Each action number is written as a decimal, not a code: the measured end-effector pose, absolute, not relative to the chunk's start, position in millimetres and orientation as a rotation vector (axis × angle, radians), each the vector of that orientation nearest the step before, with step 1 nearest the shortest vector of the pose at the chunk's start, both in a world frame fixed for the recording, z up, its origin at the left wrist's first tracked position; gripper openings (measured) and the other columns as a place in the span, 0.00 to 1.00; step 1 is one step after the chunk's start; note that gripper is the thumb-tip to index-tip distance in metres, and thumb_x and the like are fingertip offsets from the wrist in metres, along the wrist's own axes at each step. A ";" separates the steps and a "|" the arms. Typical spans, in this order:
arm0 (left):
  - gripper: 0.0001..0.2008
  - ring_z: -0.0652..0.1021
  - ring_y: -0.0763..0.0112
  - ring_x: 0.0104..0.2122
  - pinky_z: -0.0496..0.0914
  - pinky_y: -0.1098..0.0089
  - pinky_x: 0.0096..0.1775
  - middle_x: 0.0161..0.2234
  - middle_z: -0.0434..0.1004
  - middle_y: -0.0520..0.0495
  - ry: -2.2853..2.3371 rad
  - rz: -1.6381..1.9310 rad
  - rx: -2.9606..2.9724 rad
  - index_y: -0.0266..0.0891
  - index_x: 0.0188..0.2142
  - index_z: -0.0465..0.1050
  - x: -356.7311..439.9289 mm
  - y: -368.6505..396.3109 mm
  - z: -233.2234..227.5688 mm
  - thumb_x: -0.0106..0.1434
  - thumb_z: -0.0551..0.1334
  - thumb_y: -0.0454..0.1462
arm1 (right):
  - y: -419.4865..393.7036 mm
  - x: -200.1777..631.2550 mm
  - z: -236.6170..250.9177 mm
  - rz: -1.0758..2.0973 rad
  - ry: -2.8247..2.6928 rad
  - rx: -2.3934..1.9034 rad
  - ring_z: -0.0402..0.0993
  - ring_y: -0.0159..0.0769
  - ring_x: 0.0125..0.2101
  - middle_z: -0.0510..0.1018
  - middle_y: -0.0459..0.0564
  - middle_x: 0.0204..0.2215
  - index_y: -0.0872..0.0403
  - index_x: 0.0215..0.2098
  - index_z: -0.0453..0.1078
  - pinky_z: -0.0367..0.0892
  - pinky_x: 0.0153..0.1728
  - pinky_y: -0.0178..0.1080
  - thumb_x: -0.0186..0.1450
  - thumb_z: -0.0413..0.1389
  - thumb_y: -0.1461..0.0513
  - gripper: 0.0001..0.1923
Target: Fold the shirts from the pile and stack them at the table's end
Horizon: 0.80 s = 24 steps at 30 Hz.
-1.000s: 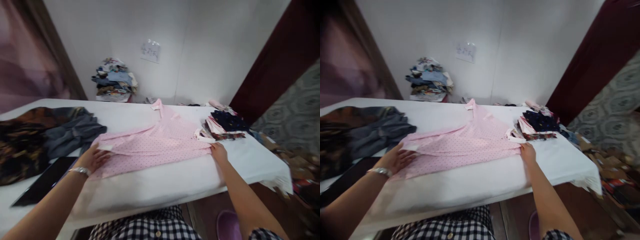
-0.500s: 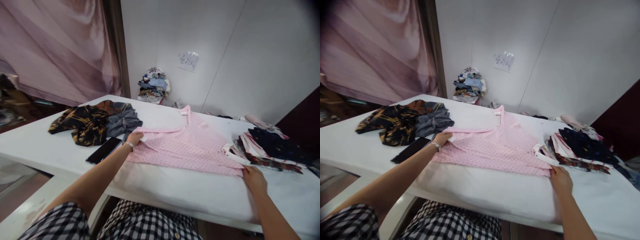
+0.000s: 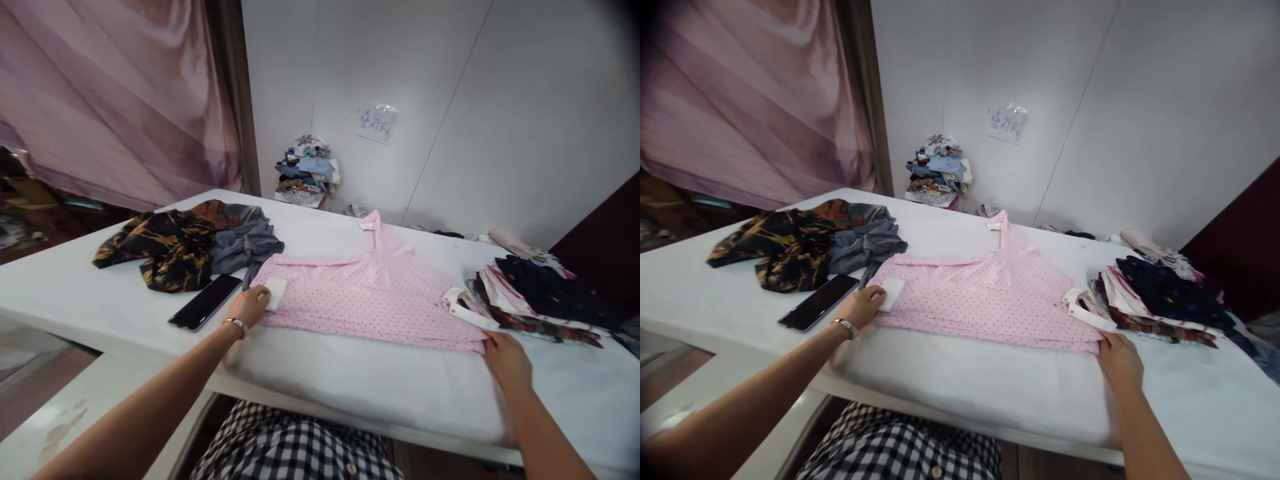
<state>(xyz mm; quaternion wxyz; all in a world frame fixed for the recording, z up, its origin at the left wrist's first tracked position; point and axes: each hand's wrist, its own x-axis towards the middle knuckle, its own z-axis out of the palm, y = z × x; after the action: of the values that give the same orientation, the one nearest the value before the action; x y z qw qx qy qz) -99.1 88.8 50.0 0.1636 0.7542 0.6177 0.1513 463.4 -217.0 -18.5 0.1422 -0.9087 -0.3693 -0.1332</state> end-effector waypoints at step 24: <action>0.25 0.64 0.54 0.61 0.54 0.50 0.62 0.62 0.64 0.39 0.973 0.364 2.729 0.41 0.54 0.71 -10.2 123.6 51.1 0.60 0.55 0.49 | -115.0 352.2 20.7 -0.098 -1.514 -2.501 0.46 0.50 0.66 0.56 0.53 0.66 0.50 0.62 0.60 0.47 0.61 0.58 0.68 0.45 0.51 0.27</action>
<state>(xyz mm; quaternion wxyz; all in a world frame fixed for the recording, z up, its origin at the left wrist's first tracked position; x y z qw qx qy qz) -10.2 123.6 51.1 0.1105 0.9289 0.3311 0.1239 352.2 -115.0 20.7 0.1079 -0.8500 -0.5145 -0.0334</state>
